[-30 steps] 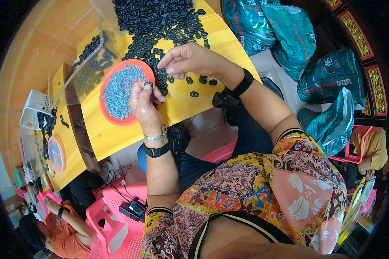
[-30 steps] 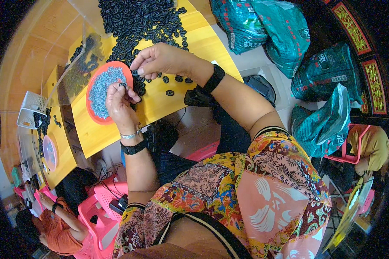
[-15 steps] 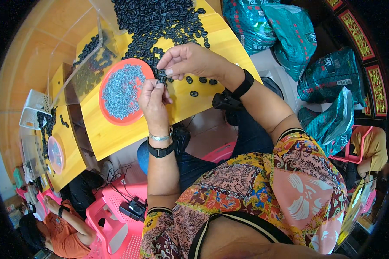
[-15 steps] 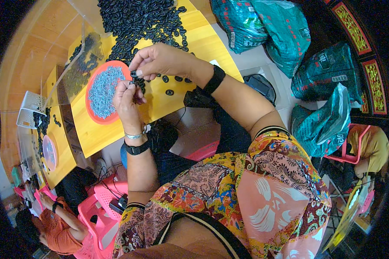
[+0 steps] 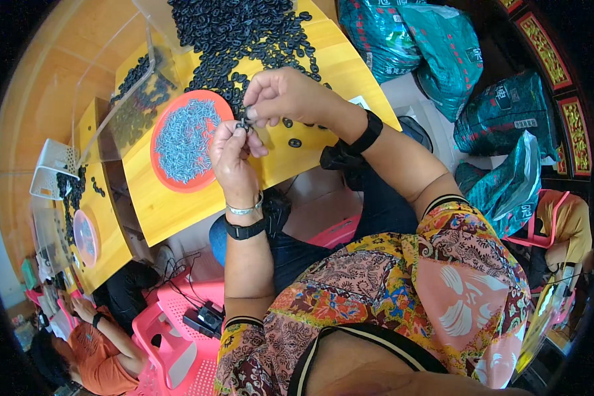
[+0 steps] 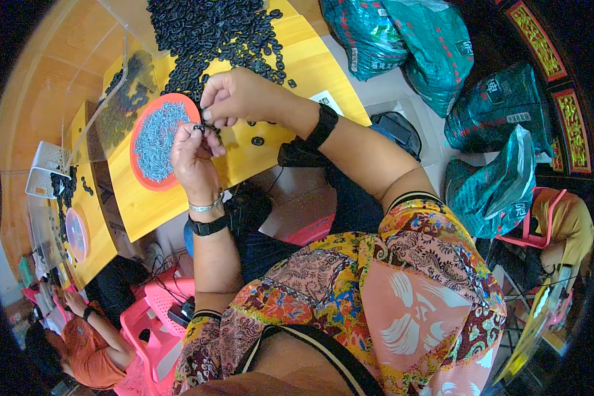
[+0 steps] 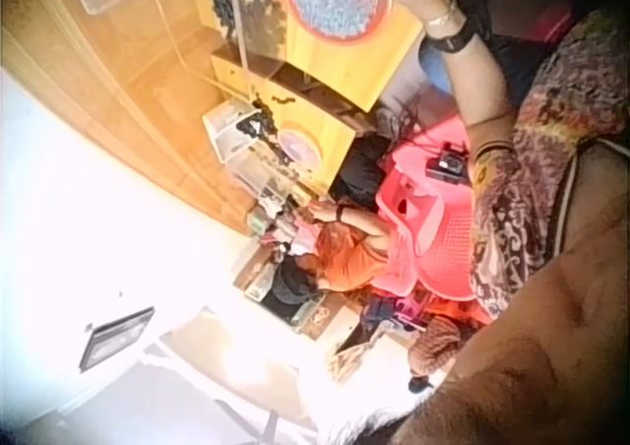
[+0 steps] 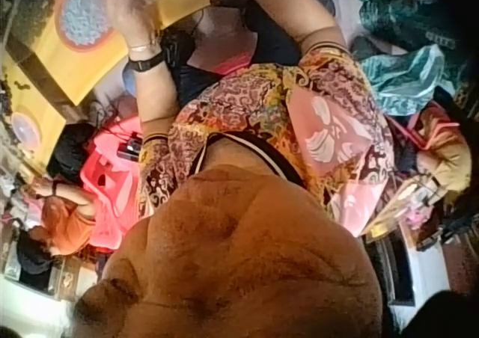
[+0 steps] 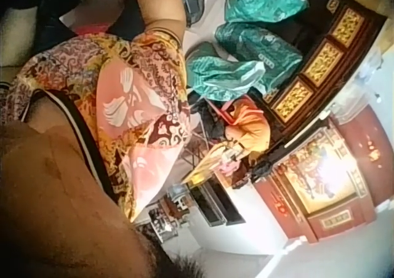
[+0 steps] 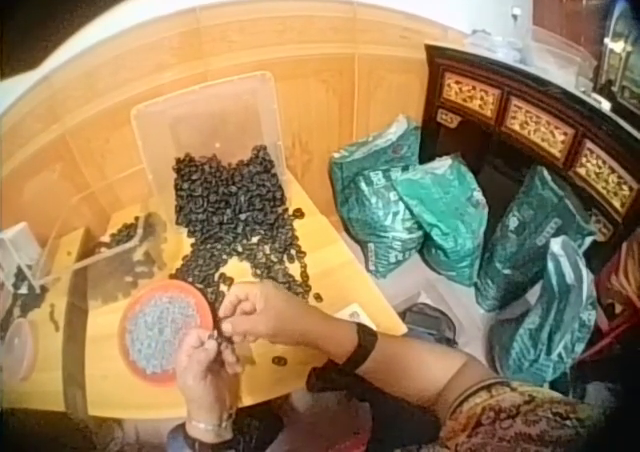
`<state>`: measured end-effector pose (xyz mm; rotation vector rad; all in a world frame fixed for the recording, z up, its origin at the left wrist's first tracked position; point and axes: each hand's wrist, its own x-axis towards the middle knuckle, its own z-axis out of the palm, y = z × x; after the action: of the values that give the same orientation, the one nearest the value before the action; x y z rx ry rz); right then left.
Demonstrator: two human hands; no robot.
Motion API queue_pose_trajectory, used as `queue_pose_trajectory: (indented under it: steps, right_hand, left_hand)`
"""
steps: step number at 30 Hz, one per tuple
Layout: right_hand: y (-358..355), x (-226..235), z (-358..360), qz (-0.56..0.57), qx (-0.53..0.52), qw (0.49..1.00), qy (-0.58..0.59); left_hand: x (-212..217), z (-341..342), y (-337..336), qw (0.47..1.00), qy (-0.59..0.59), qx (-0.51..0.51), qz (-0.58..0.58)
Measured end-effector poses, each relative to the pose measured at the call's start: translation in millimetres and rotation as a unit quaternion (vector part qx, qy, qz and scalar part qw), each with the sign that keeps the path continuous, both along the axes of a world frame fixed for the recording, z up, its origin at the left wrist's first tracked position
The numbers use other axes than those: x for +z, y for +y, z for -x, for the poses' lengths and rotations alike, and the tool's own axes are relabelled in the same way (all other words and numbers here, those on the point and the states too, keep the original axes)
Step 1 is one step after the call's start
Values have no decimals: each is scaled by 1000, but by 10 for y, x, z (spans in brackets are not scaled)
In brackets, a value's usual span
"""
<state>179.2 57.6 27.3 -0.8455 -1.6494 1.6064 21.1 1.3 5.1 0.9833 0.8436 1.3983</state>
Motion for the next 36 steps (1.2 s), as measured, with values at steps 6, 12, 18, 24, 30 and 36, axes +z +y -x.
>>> queue_pose_trajectory:
  steps: [6,12,18,24,30,36]
  right_hand:
    - [-11,-72,91,52,-84,987,125]
    - [22,-138,84,82,-56,987,125]
    - [8,-88,63,120,-44,985,116]
    - [1,-44,44,120,-69,985,103]
    - [-7,-30,43,28,-65,995,68]
    - [-3,-44,32,-21,-70,997,34]
  left_hand:
    - [-6,-43,-23,999,37,5,-1]
    - [-23,-31,-6,1000,17,14,-6]
    - [-35,-21,8,1000,5,30,2]
    - [-47,-42,10,998,31,28,36]
    - [-68,-40,16,999,16,33,36]
    - [-83,-34,23,998,38,39,25]
